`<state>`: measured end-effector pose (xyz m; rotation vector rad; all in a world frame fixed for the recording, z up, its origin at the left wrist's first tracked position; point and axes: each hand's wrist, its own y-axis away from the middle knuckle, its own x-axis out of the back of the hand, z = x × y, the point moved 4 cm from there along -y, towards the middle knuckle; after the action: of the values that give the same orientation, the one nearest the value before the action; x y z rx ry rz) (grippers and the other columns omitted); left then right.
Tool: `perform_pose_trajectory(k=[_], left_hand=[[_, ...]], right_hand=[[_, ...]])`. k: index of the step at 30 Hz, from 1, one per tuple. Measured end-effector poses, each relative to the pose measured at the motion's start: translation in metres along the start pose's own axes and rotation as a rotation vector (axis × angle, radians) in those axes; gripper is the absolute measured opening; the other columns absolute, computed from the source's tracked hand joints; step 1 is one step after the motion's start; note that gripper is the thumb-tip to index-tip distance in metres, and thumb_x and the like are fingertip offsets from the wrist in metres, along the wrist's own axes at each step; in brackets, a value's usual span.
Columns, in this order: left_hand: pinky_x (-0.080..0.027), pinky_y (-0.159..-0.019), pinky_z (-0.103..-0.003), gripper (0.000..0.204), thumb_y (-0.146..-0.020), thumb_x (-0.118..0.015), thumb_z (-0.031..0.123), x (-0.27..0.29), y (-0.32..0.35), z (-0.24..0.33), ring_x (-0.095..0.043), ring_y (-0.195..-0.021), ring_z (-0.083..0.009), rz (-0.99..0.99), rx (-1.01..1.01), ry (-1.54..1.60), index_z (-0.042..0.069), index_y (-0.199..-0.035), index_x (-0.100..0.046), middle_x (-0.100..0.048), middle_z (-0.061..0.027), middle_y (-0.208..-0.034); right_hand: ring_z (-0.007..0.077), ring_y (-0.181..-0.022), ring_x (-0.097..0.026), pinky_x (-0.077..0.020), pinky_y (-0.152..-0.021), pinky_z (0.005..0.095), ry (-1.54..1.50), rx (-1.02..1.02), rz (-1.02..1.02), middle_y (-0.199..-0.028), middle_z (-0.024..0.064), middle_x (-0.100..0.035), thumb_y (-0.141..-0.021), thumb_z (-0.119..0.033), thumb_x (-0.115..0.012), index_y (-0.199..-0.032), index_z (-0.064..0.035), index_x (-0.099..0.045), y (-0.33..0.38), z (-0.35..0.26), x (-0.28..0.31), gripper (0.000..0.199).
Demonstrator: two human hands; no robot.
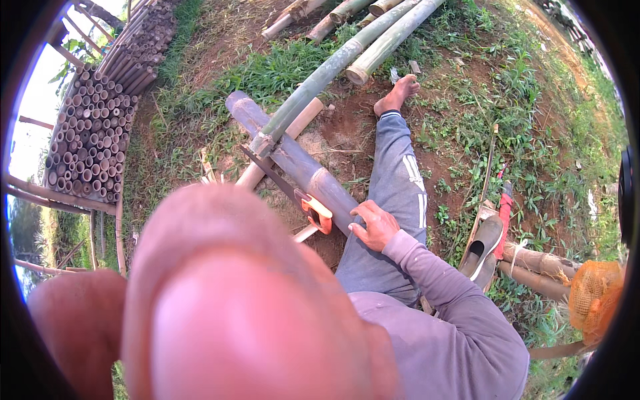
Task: The person sits on the ground and uses a hand saw to cut long bamboo poles into shorter sections. After each cut, the person places the cut piece onto a nearby stack of bamboo.
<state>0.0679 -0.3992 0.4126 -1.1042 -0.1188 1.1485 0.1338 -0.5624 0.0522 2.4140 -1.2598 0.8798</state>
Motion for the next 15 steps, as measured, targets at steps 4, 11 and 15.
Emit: perform_pose_trajectory(k=[4, 11, 15], left_hand=[[-0.047, -0.081, -0.022, 0.079, -0.099, -0.074, 0.054, 0.06, -0.016, -0.041, -0.056, -0.098, -0.0102, 0.123, 0.224, -0.336, -0.006, -0.145, -0.051, -0.063, -0.0129, -0.13], [-0.055, -0.074, -0.033, 0.042, -0.092, -0.082, 0.018, 0.22, 0.009, -0.089, -0.062, -0.08, -0.0193, -0.159, 0.618, -1.55, 0.0, -0.126, -0.067, -0.071, -0.0135, -0.108], [-0.056, -0.097, -0.038, 0.036, -0.097, -0.072, 0.025, 0.006, -0.046, -0.133, -0.072, -0.115, -0.0269, 0.283, 1.06, -2.549, 0.006, -0.126, -0.068, -0.074, -0.0186, -0.125]], right_hand=[[0.0386, -0.099, -0.071, -0.0587, -0.087, 0.048, 0.164, 0.008, -0.048, -0.115, 0.016, -0.067, -0.096, -0.032, -0.077, -0.126, -0.0084, -0.068, -0.015, -0.005, 0.072, 0.039], [0.0346, -0.089, -0.072, -0.057, -0.076, 0.0488, 0.539, 0.494, 0.108, -0.09, 0.0123, -0.063, -0.087, -0.027, -0.078, -0.105, -0.0061, -0.067, -0.076, -0.172, 0.191, 0.03], [0.0242, -0.083, -0.071, -0.0525, -0.068, 0.0388, 0.779, 0.69, 0.058, -0.092, 0.0084, -0.068, -0.079, -0.026, -0.075, -0.099, -0.0034, -0.07, -0.075, -0.272, 0.199, 0.031]])
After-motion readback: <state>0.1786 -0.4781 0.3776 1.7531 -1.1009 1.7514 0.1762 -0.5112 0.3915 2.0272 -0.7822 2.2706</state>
